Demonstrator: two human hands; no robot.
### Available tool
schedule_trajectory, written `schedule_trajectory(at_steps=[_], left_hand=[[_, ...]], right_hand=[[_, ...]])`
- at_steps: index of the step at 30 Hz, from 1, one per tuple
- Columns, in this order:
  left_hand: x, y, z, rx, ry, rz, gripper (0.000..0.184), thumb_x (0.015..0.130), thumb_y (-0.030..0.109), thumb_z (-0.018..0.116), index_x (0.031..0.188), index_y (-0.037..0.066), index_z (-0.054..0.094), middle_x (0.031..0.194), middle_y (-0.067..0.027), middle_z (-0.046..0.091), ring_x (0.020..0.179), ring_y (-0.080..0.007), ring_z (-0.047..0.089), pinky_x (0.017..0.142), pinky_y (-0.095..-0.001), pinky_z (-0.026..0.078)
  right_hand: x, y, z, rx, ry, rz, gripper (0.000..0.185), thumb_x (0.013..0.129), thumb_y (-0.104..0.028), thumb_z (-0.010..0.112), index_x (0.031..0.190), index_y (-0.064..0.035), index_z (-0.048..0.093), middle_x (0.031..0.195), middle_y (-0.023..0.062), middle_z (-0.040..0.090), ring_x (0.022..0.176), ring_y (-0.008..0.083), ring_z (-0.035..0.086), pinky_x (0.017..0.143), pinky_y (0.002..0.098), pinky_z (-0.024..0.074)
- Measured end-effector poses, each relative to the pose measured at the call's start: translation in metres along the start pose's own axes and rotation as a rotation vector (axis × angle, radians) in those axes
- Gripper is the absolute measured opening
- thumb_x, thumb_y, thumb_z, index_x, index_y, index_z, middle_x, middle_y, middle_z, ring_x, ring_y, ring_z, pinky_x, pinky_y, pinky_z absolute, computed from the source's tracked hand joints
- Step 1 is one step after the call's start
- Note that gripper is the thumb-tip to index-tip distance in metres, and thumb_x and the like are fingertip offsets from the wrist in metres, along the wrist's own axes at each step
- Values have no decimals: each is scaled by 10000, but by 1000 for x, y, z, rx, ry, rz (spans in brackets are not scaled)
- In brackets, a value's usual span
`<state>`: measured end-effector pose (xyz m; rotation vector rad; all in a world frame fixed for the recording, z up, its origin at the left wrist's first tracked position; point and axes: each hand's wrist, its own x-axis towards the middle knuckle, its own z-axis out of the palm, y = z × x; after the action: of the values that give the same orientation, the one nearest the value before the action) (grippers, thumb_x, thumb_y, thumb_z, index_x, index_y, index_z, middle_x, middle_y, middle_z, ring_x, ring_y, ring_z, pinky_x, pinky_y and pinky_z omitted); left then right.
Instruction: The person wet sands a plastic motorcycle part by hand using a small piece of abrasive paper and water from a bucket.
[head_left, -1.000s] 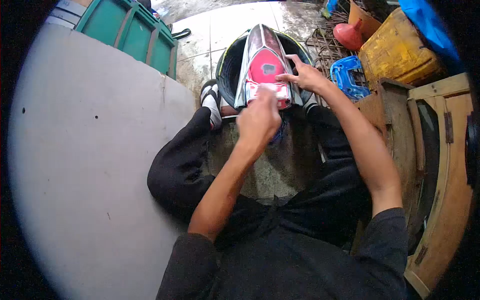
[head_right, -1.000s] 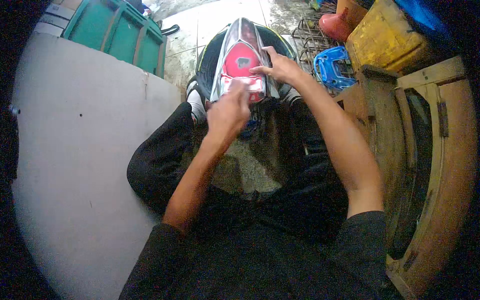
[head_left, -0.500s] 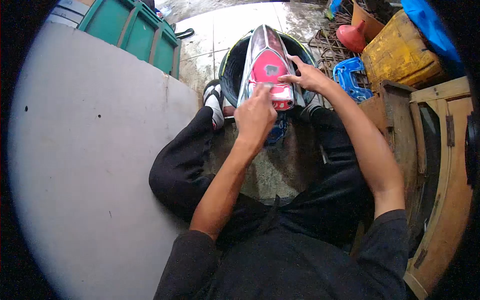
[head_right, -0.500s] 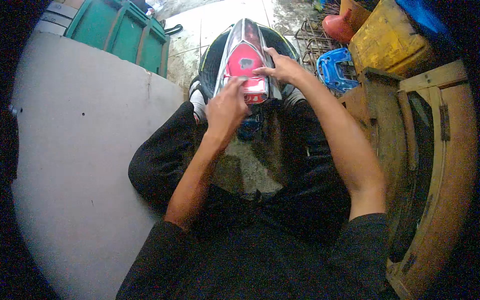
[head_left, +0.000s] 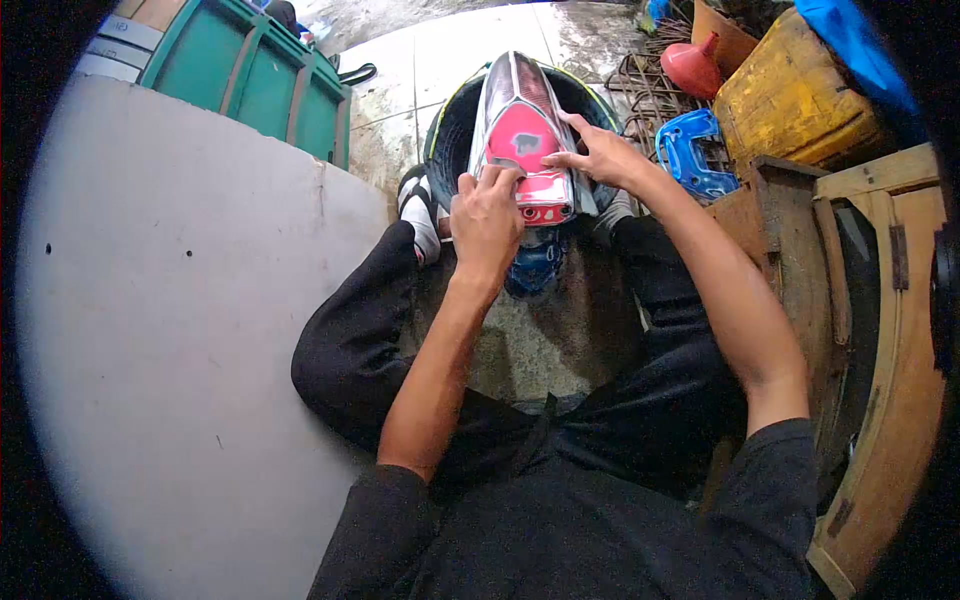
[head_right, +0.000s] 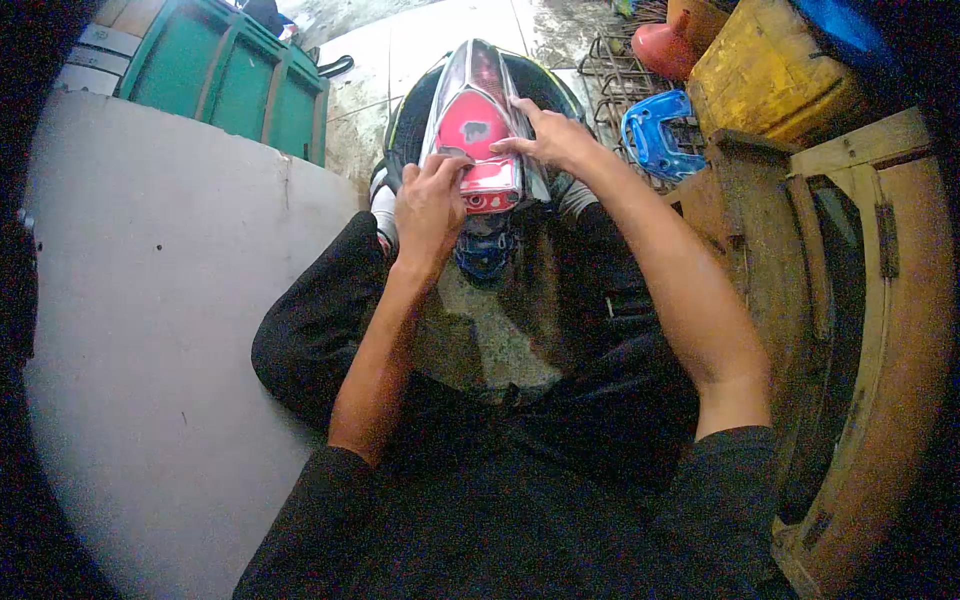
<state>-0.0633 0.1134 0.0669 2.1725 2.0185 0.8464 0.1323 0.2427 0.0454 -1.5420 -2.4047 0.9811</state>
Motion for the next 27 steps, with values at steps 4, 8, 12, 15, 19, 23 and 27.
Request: schedule_trajectory(at_steps=[4, 8, 12, 15, 19, 23, 27], left_hand=[[3, -11, -3, 72, 1, -77, 151, 867, 70, 580, 970, 101, 686, 1008, -90, 662, 865, -341, 570, 809, -422, 465], [4, -6, 4, -74, 17, -5, 213, 790, -7, 590, 953, 92, 685, 970, -98, 662, 907, -330, 579, 812, -423, 493], [5, -1, 6, -93, 37, 88, 248, 771, -29, 576, 961, 87, 686, 974, -106, 661, 918, -337, 582, 828, -416, 493], [9, -8, 5, 28, 56, -136, 258, 762, -16, 589, 972, 94, 693, 976, -98, 663, 936, -327, 591, 841, -405, 496], [3, 2, 2, -15, 25, 34, 244, 758, 44, 625, 973, 117, 712, 985, -69, 679, 928, -292, 606, 801, -414, 497], [5, 3, 8, 49, 77, -143, 240, 757, 57, 626, 966, 136, 715, 984, -45, 683, 939, -280, 605, 797, -415, 486], [0, 16, 1, -13, 14, 13, 206, 783, 67, 617, 951, 137, 714, 972, -29, 681, 950, -267, 596, 793, -421, 464]], right_hand=[[-1, 1, 3, -5, 20, -7, 1028, 745, -742, 654, 1497, -127, 316, 1232, 314, 593, 1164, 430, 583, 987, 471, 458], [-5, -5, -2, -7, 20, 1, 978, 774, -696, 671, 1486, -120, 324, 1248, 323, 580, 1193, 420, 569, 999, 457, 449], [-1, -4, 1, 31, 0, 12, 984, 758, -690, 694, 1472, -115, 338, 1182, 301, 614, 1114, 421, 602, 957, 466, 471], [-3, 3, 3, 29, 81, -17, 977, 760, -672, 708, 1473, -115, 339, 1133, 290, 630, 1056, 403, 621, 918, 461, 486], [0, -4, -2, 52, 20, 2, 971, 757, -671, 712, 1470, -123, 345, 1107, 282, 636, 1060, 381, 625, 907, 454, 488], [2, 5, 3, 15, 56, -12, 960, 766, -659, 714, 1473, -128, 341, 1094, 289, 636, 1047, 374, 634, 901, 447, 491], [-1, -3, -2, 45, 1, -2, 948, 788, -652, 698, 1480, -121, 328, 1104, 299, 630, 1085, 382, 624, 918, 452, 482]])
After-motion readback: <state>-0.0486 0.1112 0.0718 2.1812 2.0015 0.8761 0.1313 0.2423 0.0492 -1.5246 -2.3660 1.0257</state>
